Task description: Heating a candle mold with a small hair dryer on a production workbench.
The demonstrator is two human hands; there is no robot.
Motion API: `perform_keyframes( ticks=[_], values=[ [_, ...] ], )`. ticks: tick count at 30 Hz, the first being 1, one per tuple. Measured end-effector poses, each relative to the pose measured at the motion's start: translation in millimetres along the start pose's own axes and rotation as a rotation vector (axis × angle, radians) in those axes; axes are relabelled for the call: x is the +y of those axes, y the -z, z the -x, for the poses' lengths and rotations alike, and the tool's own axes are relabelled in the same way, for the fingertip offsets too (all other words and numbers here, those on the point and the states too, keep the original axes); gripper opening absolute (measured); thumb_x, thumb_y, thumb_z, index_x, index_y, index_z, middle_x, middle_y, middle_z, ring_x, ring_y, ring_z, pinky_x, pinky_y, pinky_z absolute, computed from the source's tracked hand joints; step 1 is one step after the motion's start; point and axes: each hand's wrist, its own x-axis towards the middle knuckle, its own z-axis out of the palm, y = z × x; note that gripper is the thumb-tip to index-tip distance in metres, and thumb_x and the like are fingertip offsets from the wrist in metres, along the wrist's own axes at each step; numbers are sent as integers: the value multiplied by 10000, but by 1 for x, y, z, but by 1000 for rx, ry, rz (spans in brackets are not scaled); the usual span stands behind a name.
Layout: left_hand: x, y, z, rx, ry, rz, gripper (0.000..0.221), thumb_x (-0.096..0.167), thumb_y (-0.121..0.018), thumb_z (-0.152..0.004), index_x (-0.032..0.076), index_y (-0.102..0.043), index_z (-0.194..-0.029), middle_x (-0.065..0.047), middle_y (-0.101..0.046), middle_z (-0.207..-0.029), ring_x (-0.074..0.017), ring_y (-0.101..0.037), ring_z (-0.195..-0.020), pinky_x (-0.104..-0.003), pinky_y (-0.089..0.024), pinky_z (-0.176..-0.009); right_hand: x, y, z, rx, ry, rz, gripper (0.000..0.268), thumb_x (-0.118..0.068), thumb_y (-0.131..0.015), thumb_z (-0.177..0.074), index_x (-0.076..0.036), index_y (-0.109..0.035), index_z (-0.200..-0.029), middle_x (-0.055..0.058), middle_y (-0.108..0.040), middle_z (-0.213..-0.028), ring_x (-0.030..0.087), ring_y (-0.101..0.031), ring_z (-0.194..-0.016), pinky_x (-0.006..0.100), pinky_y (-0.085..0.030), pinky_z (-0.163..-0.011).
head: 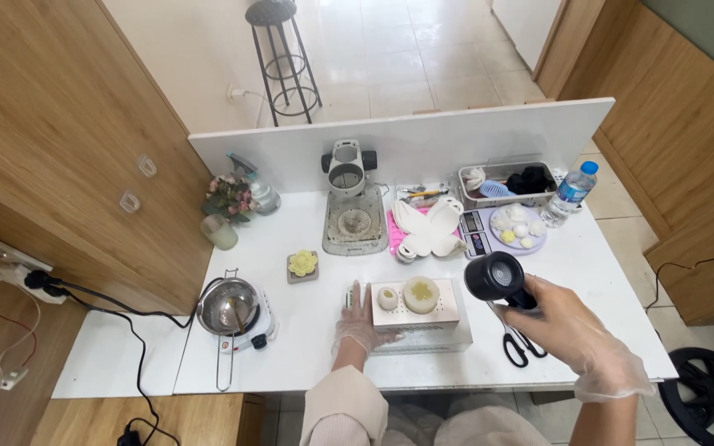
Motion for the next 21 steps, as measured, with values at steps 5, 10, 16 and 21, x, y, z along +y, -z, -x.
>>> perform_keyframes(
  ticks=[5,10,16,21],
  values=[
    [4,55,46,-108,93,120,1484,942,-590,-625,158,164,-1635,-155,307,-1679,-308,-95,-1569,-415,-345,-1199,-4,2,10,0,58,-12,463,-373,-769,-838,-99,-713,-1207,137,-774,-1002,228,-749,-917,366,-575,-864],
    [2,36,25,-66,70,74,1478,982,-616,-651,139,148,-1595,-193,329,-1632,-329,-83,-1578,-434,-327,-1193,-3,6,3,-10,123,-22,469,-376,-761,-836,-87,-713,-1203,143,-747,-999,241,-748,-899,371,-580,-850],
    [4,40,30,-101,145,178,1500,927,-703,-628,233,199,-1605,-118,333,-1650,-397,-253,-1512,-450,-391,-1159,5,4,-7,-44,123,-47,475,-381,-763,-833,-100,-709,-1213,134,-797,-999,236,-750,-915,369,-583,-862],
    [4,42,33,-99,158,217,1527,882,-740,-601,248,204,-1619,-104,321,-1663,-419,-319,-1476,-504,-479,-1085,14,-1,-17,-71,-33,-26,450,-372,-774,-835,-118,-726,-1204,140,-814,-1013,224,-773,-944,357,-581,-898]
  ],
)
